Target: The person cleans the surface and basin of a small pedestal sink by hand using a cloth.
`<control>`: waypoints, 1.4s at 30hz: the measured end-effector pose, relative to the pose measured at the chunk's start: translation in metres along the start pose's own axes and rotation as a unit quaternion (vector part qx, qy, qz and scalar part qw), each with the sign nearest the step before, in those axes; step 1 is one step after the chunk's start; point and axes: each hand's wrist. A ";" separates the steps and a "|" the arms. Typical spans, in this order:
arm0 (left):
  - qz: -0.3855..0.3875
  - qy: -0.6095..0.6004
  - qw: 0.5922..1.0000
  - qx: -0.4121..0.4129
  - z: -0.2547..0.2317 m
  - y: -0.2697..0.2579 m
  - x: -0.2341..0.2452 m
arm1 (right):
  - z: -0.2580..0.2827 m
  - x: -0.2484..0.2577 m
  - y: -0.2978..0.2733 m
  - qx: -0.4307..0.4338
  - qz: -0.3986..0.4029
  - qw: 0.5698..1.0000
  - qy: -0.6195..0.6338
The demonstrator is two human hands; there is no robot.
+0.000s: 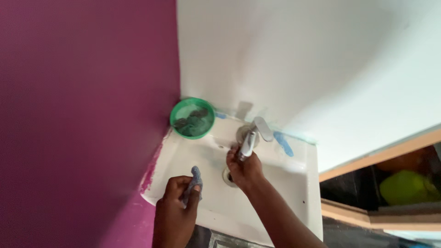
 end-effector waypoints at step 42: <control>-0.029 0.318 0.785 -0.531 -0.011 0.078 -0.249 | 0.255 -0.049 -0.110 0.051 0.072 0.620 -0.780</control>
Point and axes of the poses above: each hand's wrist, its own y-axis towards the middle knuckle, its own x-axis out of the back of the hand, z = x × y, and after that the axes turned 5 degrees about -y, right-handed
